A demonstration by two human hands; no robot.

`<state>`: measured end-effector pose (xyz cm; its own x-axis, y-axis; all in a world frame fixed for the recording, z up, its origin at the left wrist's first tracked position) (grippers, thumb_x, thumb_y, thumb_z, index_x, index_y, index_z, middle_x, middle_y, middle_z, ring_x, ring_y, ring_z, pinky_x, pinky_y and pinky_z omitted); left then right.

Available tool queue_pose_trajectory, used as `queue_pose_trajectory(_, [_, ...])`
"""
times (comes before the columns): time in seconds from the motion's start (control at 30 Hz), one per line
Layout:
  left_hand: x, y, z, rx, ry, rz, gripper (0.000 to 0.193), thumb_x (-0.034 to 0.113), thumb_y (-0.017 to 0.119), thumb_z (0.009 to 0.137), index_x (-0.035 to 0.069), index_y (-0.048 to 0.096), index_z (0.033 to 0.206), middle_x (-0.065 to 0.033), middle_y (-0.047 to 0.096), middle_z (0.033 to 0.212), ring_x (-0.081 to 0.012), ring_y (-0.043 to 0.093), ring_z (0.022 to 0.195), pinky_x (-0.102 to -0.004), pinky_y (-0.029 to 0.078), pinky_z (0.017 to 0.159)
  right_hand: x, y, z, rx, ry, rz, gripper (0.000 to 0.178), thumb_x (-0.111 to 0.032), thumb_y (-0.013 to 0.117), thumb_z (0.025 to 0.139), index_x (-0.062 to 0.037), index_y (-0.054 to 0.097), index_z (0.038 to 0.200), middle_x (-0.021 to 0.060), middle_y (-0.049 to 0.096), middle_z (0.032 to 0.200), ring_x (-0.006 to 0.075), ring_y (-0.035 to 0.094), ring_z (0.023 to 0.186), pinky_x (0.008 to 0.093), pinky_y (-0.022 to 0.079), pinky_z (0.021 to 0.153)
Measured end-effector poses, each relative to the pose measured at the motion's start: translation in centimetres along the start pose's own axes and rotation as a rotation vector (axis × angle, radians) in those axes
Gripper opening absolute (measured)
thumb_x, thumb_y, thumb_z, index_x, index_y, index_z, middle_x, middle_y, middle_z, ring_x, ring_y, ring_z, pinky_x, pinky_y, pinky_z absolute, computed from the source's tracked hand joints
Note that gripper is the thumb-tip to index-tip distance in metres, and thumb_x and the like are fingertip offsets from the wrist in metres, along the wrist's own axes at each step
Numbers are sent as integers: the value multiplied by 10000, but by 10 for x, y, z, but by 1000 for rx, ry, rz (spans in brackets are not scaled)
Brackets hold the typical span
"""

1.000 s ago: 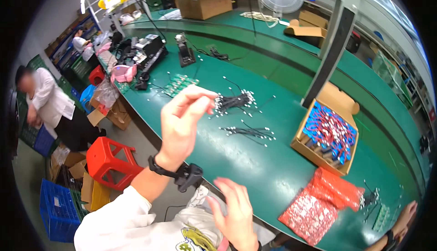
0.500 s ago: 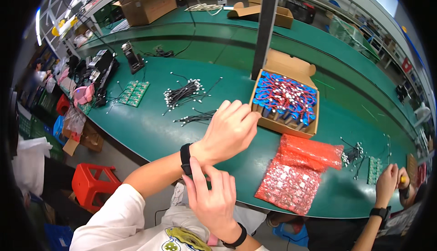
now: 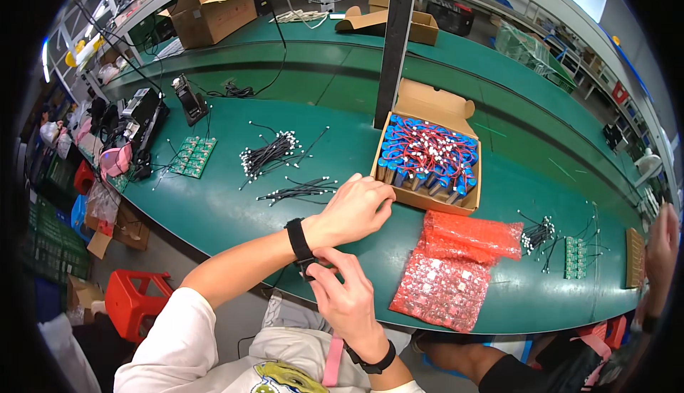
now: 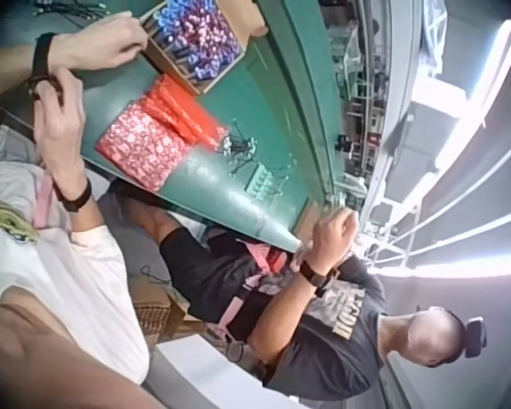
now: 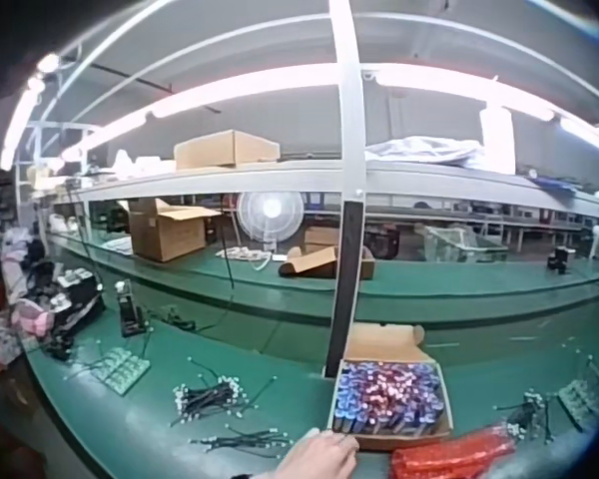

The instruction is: Assembling electronic components by connecting wires to circuit boards.

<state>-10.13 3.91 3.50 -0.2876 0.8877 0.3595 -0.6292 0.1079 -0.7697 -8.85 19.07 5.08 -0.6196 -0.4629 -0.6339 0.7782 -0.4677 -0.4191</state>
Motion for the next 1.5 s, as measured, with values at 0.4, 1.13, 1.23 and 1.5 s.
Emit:
queue_pose_trajectory(0.4, [2,-13,4,243,-132,-219,72,67,697,897,72,734,959,-138,590,603,-279,572,501,-399,445,506,-11,25,4,188,85,-268,208,-15,733,785,27,597,936,152,573,1055,313,620,916,373,560,764])
queue_pose_trajectory(1.13, [-25,16,-7,1,-457,-710,116,78,628,1013,2,716,1014,122,354,598,2,247,550,-262,151,511,7,52,-10,203,245,-150,445,-58,643,837,59,526,1251,161,480,1076,292,610,868,375,562,616])
queue_pose_trajectory(1.23, [-38,17,-9,44,-452,-716,120,91,636,1013,4,718,1019,124,363,596,5,257,547,-251,159,510,10,57,-13,201,266,-184,449,-58,648,850,54,532,1269,157,491,1080,290,619,878,365,570,619])
queue_pose_trajectory(1.5, [-34,14,-15,6,-687,-907,152,165,661,1013,34,725,1055,115,413,607,4,302,511,-221,197,461,26,46,-22,153,345,-50,413,12,617,844,16,489,1237,165,522,1041,363,638,924,413,588,664])
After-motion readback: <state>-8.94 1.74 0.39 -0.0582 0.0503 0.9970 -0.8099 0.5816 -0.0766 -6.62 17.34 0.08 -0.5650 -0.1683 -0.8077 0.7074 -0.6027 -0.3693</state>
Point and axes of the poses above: each hand's wrist, its own z-axis towards the middle knuckle, its own y-axis out of the palm, x = y × z, the point moved 4 cm from there along z, towards the middle knuckle
